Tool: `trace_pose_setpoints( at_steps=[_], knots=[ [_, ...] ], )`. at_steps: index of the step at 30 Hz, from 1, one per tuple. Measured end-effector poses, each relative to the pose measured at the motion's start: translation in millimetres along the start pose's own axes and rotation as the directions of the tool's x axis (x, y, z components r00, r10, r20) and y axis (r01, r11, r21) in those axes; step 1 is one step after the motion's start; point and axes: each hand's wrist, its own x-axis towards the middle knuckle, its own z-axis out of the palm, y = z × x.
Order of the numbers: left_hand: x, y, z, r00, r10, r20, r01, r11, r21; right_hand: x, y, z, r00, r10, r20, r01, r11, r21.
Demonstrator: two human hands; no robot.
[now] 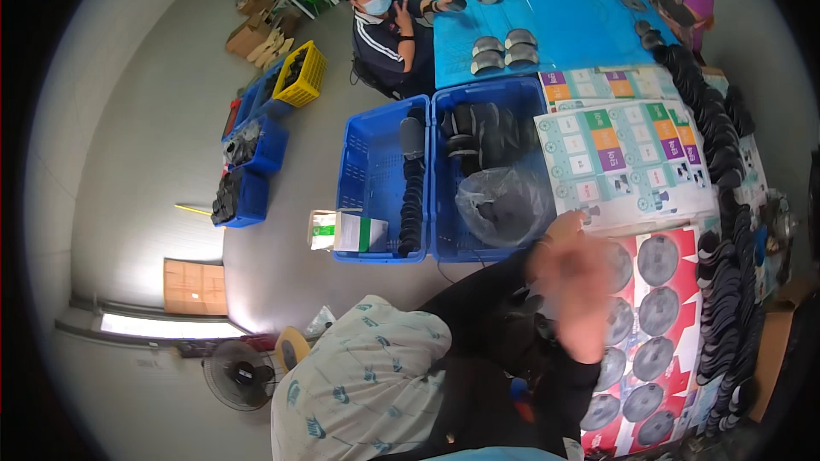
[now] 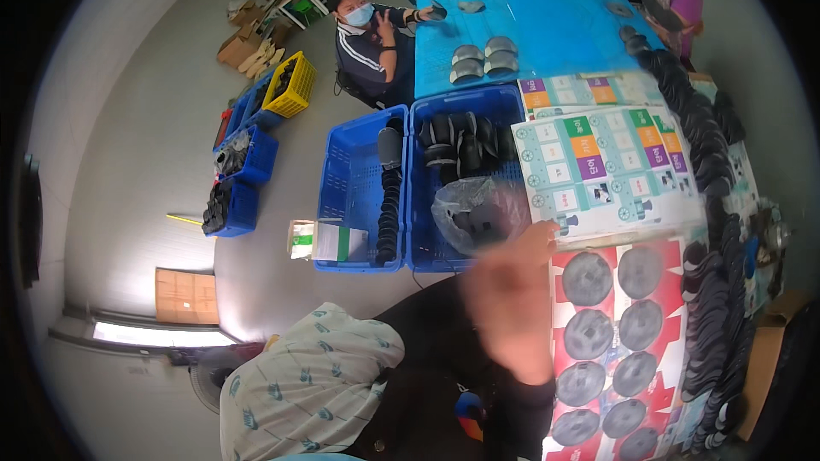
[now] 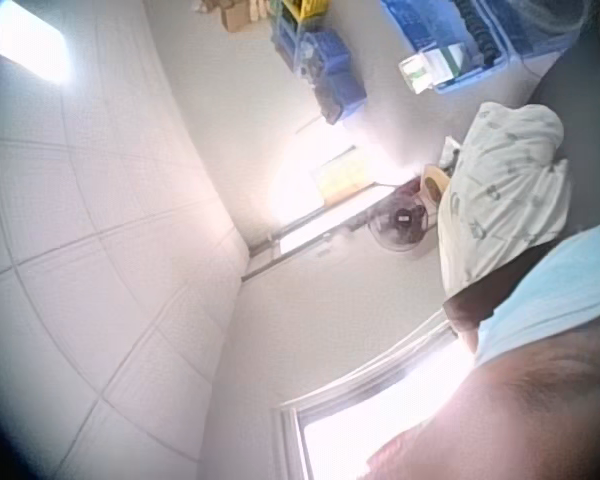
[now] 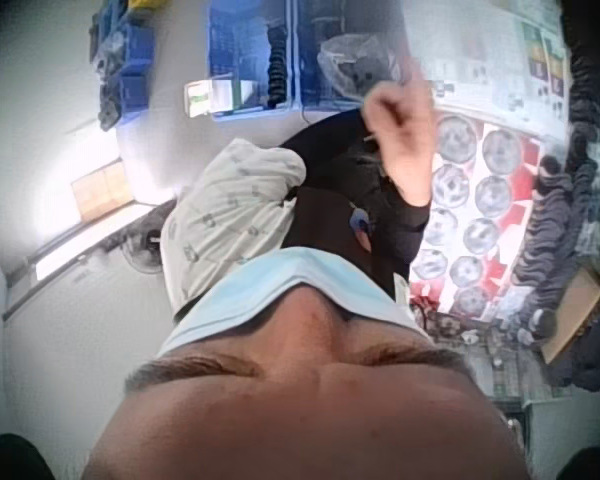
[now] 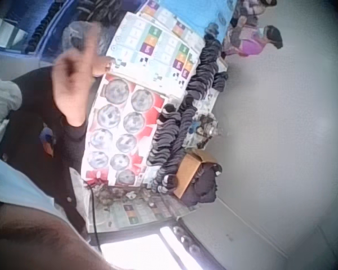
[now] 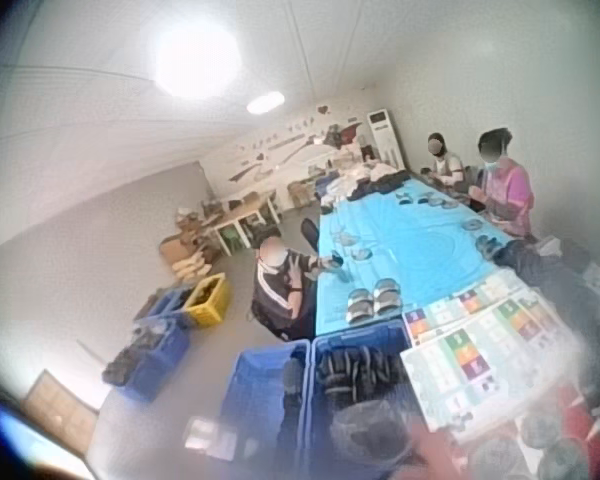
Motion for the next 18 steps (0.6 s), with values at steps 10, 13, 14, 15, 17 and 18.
trace_pose_setpoints(
  at_steps=[10,13,14,15,17,18],
  knots=[
    [-53.6,-8.6,-24.7,0.973,-0.189,0.129,0.214,0.952,-0.221,-43.3,22.5,29.8,0.884,0.161,0.439,-0.343,0.862,0.374],
    [-63.0,-11.2,-21.2,0.971,-0.192,0.143,0.221,0.949,-0.226,-60.7,35.6,31.6,0.849,0.262,0.459,-0.466,0.781,0.417],
    [-65.5,-11.1,-18.7,0.957,-0.222,0.188,0.262,0.938,-0.228,-66.1,37.3,34.7,0.862,0.258,0.435,-0.45,0.785,0.426],
    [-67.7,-10.2,-16.0,0.968,-0.187,0.169,0.225,0.943,-0.246,-70.7,38.3,36.6,0.857,0.291,0.426,-0.477,0.762,0.438],
    [-70.7,-7.5,-10.9,0.957,-0.214,0.196,0.258,0.936,-0.238,-78.1,38.9,40.2,0.852,0.324,0.411,-0.498,0.743,0.447],
    [-71.4,-5.5,-9.1,0.961,-0.206,0.185,0.247,0.94,-0.236,-80.9,38.9,40.7,0.846,0.343,0.409,-0.516,0.72,0.464]
  ],
)
